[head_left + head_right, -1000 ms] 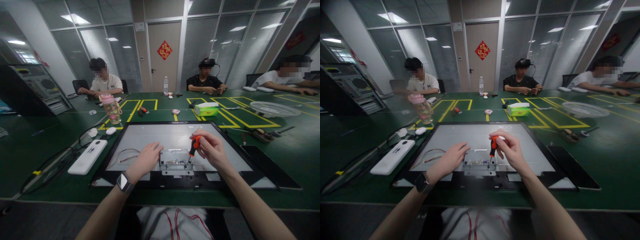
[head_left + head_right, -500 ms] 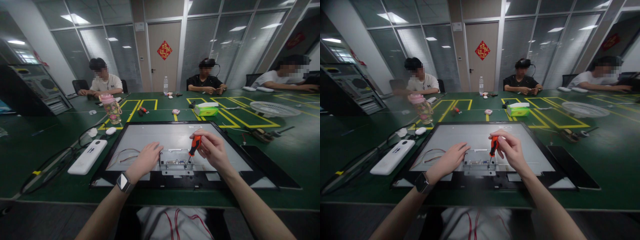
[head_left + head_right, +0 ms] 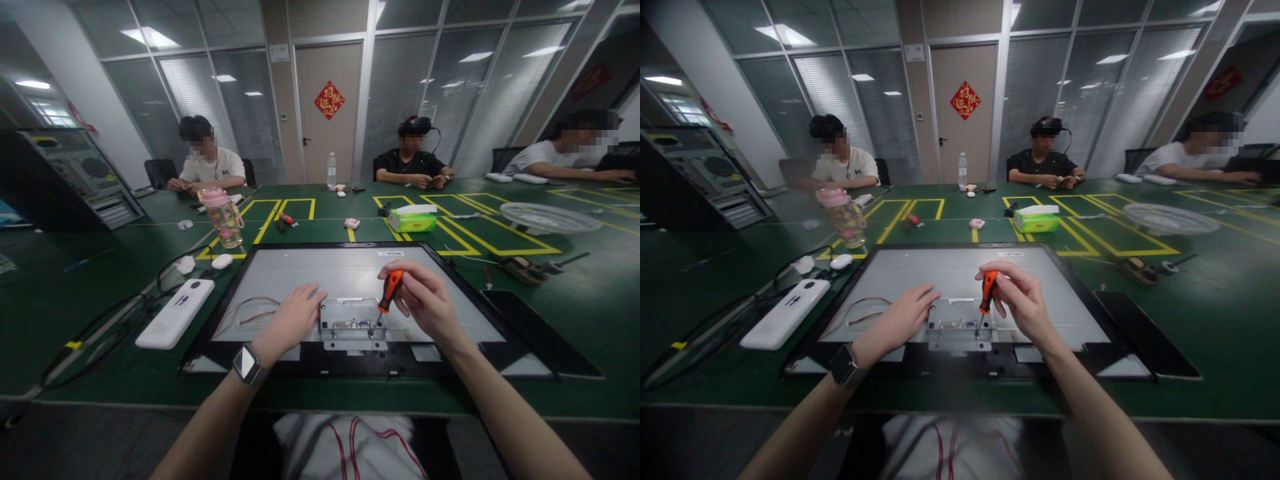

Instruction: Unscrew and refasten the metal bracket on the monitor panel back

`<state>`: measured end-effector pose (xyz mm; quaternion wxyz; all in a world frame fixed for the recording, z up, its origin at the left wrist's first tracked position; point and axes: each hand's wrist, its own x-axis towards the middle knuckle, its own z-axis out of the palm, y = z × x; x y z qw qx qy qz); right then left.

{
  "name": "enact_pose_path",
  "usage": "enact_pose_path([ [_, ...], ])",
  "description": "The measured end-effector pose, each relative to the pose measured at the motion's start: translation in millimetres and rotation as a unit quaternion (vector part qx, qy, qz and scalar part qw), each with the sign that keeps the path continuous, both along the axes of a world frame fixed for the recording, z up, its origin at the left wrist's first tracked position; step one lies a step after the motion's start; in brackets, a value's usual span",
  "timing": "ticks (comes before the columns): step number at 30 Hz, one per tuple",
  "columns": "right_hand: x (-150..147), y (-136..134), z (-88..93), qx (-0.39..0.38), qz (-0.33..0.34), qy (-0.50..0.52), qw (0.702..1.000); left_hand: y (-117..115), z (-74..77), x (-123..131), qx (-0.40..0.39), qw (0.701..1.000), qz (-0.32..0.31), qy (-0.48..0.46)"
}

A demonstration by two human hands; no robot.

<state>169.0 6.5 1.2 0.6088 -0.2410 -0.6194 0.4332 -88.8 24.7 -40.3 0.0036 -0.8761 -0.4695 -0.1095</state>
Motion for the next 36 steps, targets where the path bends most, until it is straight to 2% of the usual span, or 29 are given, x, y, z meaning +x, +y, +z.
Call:
enact_pose_path([
  [5, 1.1, 2.6, -2.4, 0.037, 0.000, 0.001, 0.999, -0.1, -0.1, -0.3, 0.001, 1.000, -0.005, -0.005],
  [13, 0.9, 0.8, -2.8, -0.001, 0.000, -0.012, 1.000, -0.6, 2.0, 0.4, -0.001, 1.000, -0.005, -0.005],
  [19, 1.1, 2.2, -2.1, 0.035, 0.009, -0.005, 0.999, 0.9, -1.1, -0.3, 0.006, 1.000, -0.007, -0.005],
  [29, 0.2, 0.8, -1.3, 0.008, 0.017, -0.029, 0.999, 1.0, -1.1, 0.0, 0.004, 1.000, -0.008, -0.004],
  [36, 0.4, 2.9, -0.9, 0.035, 0.007, 0.001, 0.999, 0.0, 1.1, 0.0, 0.002, 1.000, -0.005, 0.015],
])
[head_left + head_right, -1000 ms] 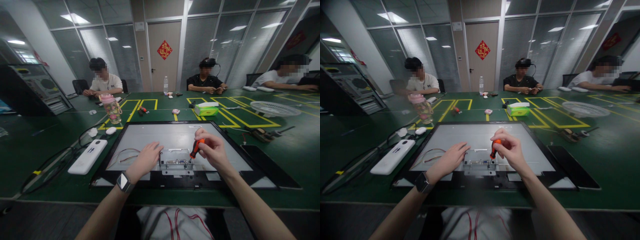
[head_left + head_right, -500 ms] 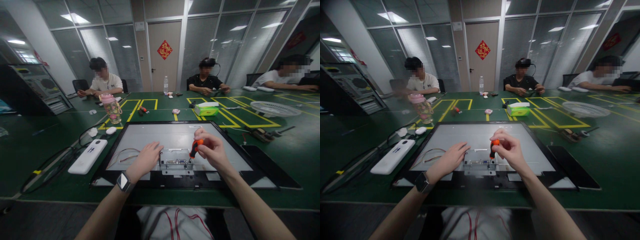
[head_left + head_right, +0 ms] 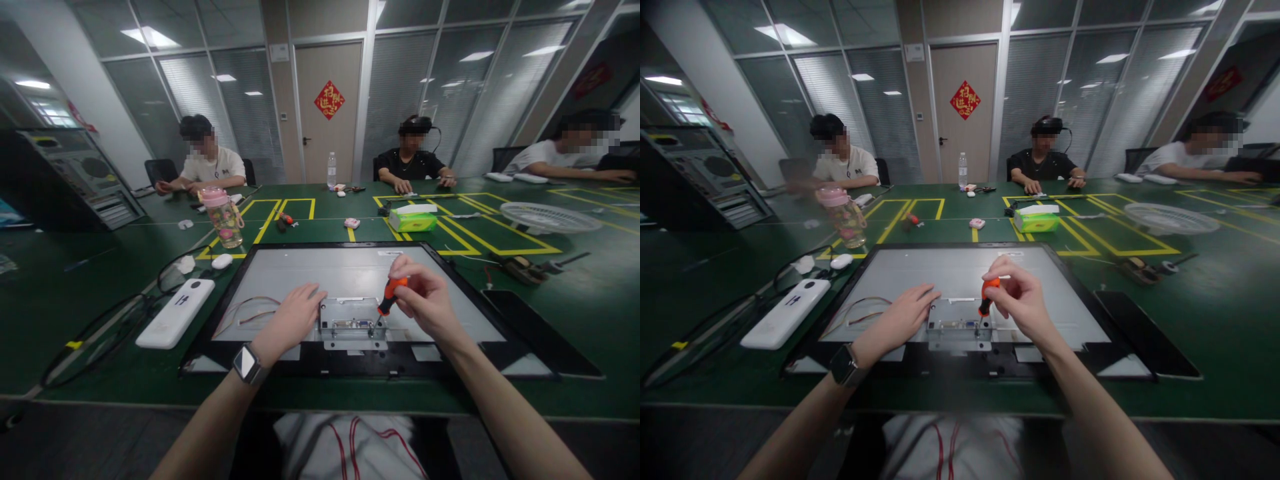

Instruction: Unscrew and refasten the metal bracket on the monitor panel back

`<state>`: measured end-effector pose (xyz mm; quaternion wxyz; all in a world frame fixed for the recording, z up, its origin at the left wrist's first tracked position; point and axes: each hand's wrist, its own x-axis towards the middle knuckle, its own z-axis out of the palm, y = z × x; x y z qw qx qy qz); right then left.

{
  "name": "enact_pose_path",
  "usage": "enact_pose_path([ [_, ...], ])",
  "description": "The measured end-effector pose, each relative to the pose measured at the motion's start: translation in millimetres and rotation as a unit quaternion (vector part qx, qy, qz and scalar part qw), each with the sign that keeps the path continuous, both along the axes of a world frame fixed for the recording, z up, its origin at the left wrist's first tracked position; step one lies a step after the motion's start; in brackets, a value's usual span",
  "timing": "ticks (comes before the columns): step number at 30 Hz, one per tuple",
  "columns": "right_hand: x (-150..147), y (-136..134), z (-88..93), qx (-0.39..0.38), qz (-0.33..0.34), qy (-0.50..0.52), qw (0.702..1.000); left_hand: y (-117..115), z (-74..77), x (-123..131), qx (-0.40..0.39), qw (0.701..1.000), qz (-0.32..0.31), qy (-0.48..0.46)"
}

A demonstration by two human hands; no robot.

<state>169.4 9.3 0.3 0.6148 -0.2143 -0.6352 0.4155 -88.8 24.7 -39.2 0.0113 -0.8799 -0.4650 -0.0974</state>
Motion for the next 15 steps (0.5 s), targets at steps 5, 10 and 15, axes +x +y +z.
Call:
enact_pose_path([
  [5, -1.2, -2.0, 2.1, -0.002, -0.015, -0.019, 1.000, -0.2, 0.1, -0.2, -0.003, 1.000, 0.003, -0.003],
  [10, -1.5, -4.5, 2.7, 0.003, -0.017, -0.045, 0.999, 1.0, -1.1, 0.0, -0.006, 1.000, 0.002, -0.006],
  [15, -3.4, -5.1, 4.8, 0.045, -0.037, -0.061, 0.996, 0.9, -0.9, 0.4, 0.003, 1.000, 0.000, -0.002],
])
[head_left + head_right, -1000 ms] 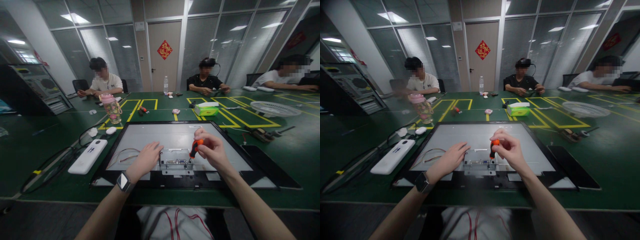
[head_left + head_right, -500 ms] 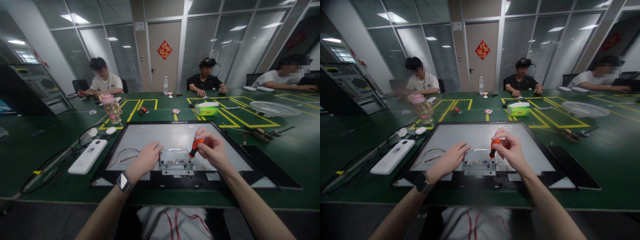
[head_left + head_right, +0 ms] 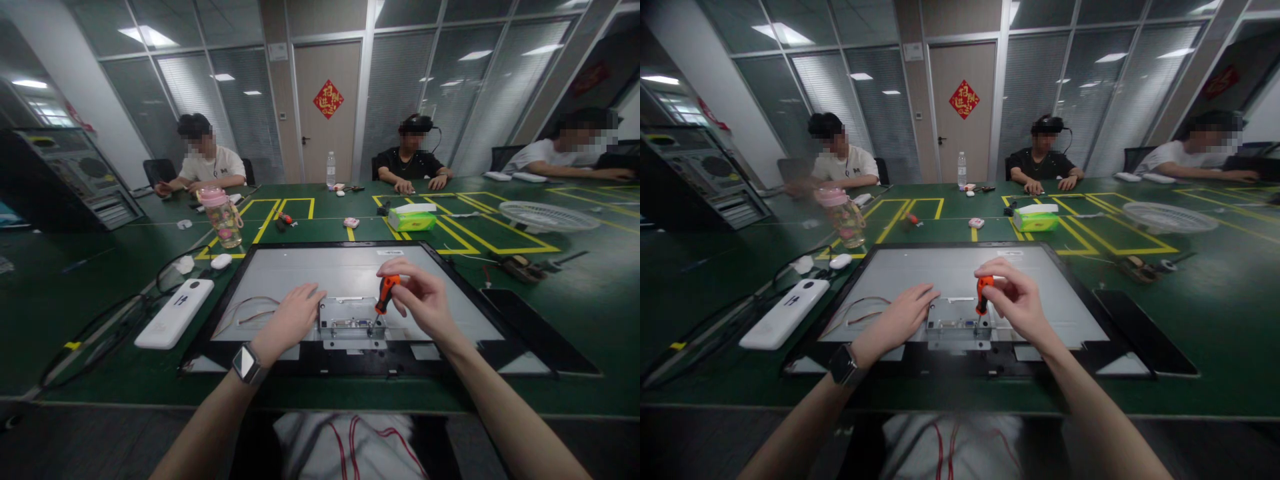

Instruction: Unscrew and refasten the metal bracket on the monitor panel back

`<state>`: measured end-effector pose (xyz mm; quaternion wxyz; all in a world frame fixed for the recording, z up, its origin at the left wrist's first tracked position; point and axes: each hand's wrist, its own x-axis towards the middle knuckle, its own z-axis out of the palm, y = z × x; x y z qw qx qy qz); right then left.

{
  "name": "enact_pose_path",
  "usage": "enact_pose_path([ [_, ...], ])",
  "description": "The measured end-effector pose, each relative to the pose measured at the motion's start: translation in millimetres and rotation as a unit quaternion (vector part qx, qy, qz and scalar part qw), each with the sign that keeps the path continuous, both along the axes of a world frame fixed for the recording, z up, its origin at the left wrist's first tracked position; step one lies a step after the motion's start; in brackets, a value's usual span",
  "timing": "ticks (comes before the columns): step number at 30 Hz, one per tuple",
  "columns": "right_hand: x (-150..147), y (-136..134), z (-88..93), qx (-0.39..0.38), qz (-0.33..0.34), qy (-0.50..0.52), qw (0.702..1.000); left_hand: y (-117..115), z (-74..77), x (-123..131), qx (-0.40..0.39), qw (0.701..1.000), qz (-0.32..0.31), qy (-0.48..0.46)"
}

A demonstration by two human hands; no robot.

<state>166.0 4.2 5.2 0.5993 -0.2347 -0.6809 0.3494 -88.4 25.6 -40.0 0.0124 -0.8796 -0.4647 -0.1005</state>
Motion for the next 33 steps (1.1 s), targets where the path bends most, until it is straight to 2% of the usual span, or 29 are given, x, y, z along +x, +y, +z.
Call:
enact_pose_path([
  [5, -1.3, -0.6, -0.3, -0.015, -0.031, -0.005, 0.999, -0.7, -0.7, -0.2, 0.008, 1.000, 0.002, -0.004],
  [8, -0.1, -1.1, -3.6, -0.037, 0.001, -0.003, 0.999, -0.5, -1.6, -0.8, 0.011, 1.000, -0.002, -0.003],
  [11, 0.1, -2.2, -3.9, -0.027, 0.016, 0.009, 0.999, 0.1, -2.4, -1.4, 0.011, 1.000, -0.004, -0.002],
  [16, -2.7, -2.5, 4.1, 0.046, -0.105, -0.040, 0.993, 0.7, -2.7, -1.8, 0.007, 1.000, -0.004, -0.001],
  [19, -2.9, -0.9, 5.3, 0.071, -0.139, -0.051, 0.987, -0.3, -1.3, -1.4, 0.004, 1.000, -0.005, -0.006],
  [24, -0.7, 0.7, -1.1, 0.026, -0.099, -0.037, 0.994, -2.0, 1.9, 0.2, -0.001, 1.000, 0.002, 0.001],
  [30, -1.3, 3.4, 0.0, 0.058, -0.084, -0.014, 0.995, -0.6, 0.7, 0.0, 0.008, 1.000, -0.003, 0.006],
  [33, -0.8, 3.9, -1.0, 0.040, -0.080, -0.012, 0.996, -0.5, 0.3, -0.6, 0.010, 1.000, -0.002, 0.003],
])
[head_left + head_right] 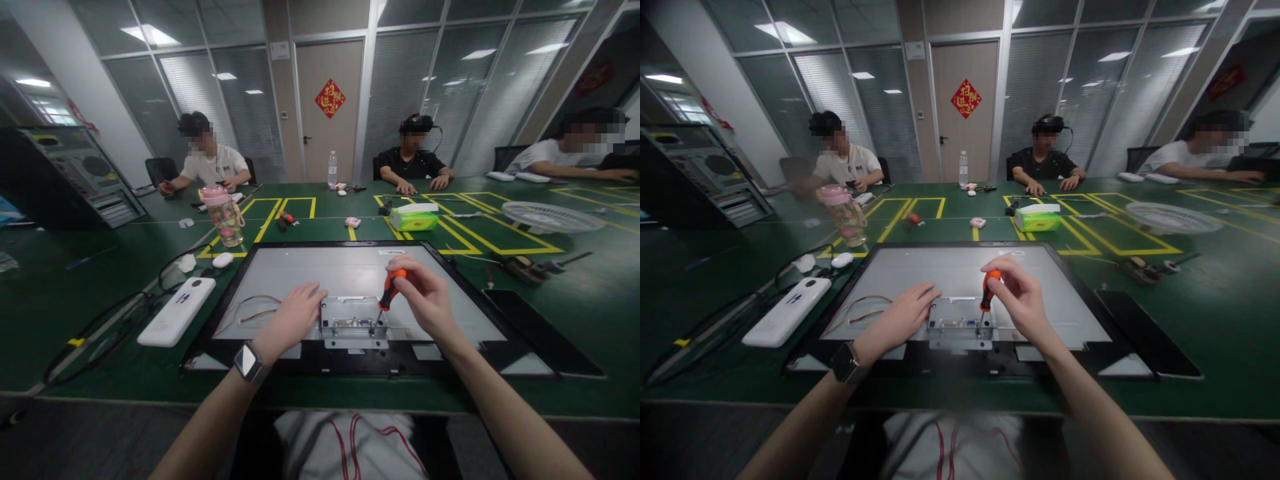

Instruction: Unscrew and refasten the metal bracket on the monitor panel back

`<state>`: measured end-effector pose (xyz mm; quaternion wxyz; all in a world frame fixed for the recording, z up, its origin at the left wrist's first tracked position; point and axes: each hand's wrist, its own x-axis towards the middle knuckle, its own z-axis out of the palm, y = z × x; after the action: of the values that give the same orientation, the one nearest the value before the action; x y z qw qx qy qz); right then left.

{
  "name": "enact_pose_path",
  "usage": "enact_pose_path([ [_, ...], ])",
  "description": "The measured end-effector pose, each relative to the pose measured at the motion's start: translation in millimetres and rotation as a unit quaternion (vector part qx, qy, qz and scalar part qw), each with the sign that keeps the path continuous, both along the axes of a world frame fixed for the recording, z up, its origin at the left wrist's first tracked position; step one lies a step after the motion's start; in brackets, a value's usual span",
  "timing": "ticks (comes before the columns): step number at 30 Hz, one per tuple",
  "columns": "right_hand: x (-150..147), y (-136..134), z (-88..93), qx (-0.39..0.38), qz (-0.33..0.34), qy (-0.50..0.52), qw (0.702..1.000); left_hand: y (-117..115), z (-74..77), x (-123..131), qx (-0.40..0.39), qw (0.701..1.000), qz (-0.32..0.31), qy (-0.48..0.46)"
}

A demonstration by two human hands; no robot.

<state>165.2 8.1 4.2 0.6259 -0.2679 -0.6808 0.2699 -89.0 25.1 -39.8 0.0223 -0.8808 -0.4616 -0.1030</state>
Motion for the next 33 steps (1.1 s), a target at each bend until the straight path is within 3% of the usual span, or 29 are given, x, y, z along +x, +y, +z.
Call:
enact_pose_path([
  [4, 1.4, -0.1, -3.7, -0.036, 0.029, 0.008, 0.999, -0.5, 1.0, 0.2, -0.004, 1.000, -0.003, 0.005],
  [10, 3.3, 4.0, -2.9, -0.009, 0.060, 0.019, 0.998, -1.0, 1.0, 0.2, -0.010, 1.000, -0.001, 0.003],
  [17, 2.7, 3.5, -4.4, -0.084, 0.091, 0.028, 0.992, -0.3, 0.0, -0.1, -0.010, 1.000, -0.002, -0.002],
  [25, 2.0, 1.0, 3.1, -0.110, 0.149, 0.065, 0.981, -0.3, -0.2, 0.2, -0.005, 1.000, 0.001, 0.003],
  [33, 4.2, -1.3, 4.8, -0.144, 0.152, 0.052, 0.976, 0.4, -1.0, 0.0, -0.004, 1.000, 0.000, 0.002],
])
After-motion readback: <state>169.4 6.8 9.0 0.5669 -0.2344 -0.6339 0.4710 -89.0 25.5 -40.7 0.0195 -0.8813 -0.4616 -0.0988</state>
